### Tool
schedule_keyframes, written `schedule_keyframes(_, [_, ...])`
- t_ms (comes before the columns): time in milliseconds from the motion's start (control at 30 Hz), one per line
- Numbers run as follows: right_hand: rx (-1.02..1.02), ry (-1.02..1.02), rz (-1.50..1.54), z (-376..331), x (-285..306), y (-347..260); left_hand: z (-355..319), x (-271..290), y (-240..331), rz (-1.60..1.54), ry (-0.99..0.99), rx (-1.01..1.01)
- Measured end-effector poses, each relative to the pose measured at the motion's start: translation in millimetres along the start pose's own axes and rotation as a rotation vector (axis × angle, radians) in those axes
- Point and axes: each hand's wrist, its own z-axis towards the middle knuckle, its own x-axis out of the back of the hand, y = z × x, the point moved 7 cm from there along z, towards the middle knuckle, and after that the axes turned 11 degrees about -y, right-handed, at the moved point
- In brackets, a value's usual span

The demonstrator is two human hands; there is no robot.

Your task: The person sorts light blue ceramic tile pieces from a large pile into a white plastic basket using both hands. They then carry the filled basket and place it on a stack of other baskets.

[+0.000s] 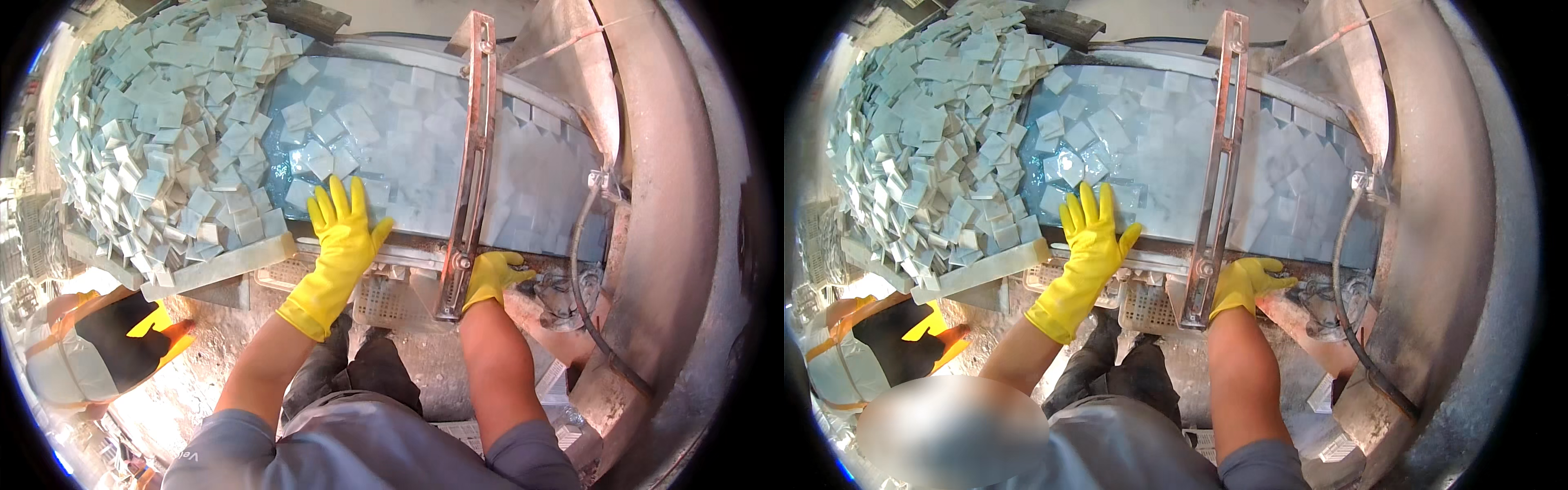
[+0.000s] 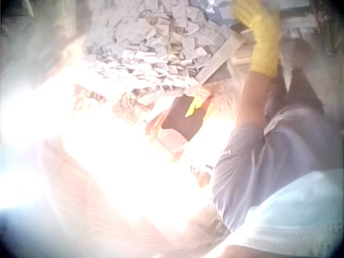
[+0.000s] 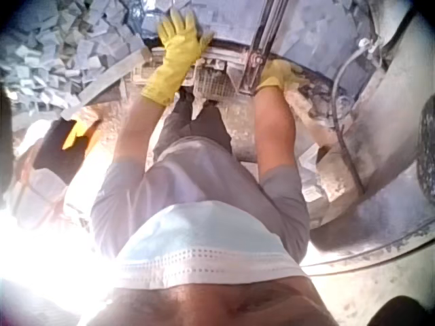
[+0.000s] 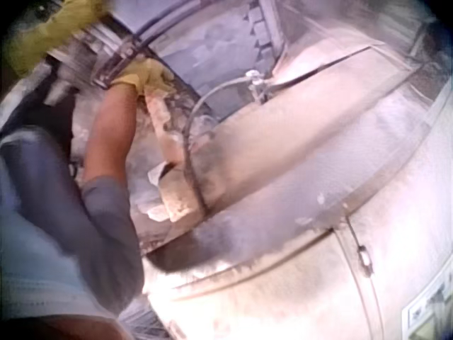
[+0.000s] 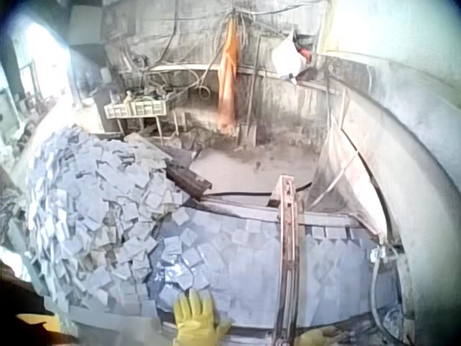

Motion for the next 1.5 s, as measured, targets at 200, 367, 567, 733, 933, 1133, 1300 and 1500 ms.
schedule_keyframes(200, [0.071, 0.151, 0.077, 13.3, 8.7, 4.4, 56.7, 30.9, -13.4, -0.026, 0.101, -0.109])
schedule_keyframes(367, [-0.005, 0.130, 0.144, -21.2, 9.9, -16.3, 69.0, 34.7, -70.5, 0.219, 0.004, -0.162])
schedule_keyframes(567, [-0.297, 0.105, 0.882, -6.2, -3.3, 23.6, 13.8, 45.6, -116.7, 0.182, -0.181, -0.059])
schedule_keyframes(733, [-0.038, 0.103, 0.488, 32.1, -2.0, 51.7, -9.1, -11.0, -25.1, 0.195, -0.153, 0.030])
schedule_keyframes(933, [-0.190, 0.010, 1.485, 31.3, -17.4, 56.9, -9.5, -18.0, 0.5, 0.019, -0.021, -0.011])
schedule_keyframes(1133, [-0.282, 0.013, 1.311, 48.7, -19.2, 44.4, 5.0, 26.0, -16.2, -0.047, 0.142, -0.240])
schedule_keyframes(1300, [-0.356, 0.027, 1.798, 58.5, -31.4, 57.5, 10.1, 41.3, -12.1, -0.122, 0.171, -0.588])
schedule_keyframes(1500, [-0.159, 0.102, 0.570, -0.3, 4.8, 10.3, 67.4, 73.4, -79.2, -0.617, 0.060, -0.105])
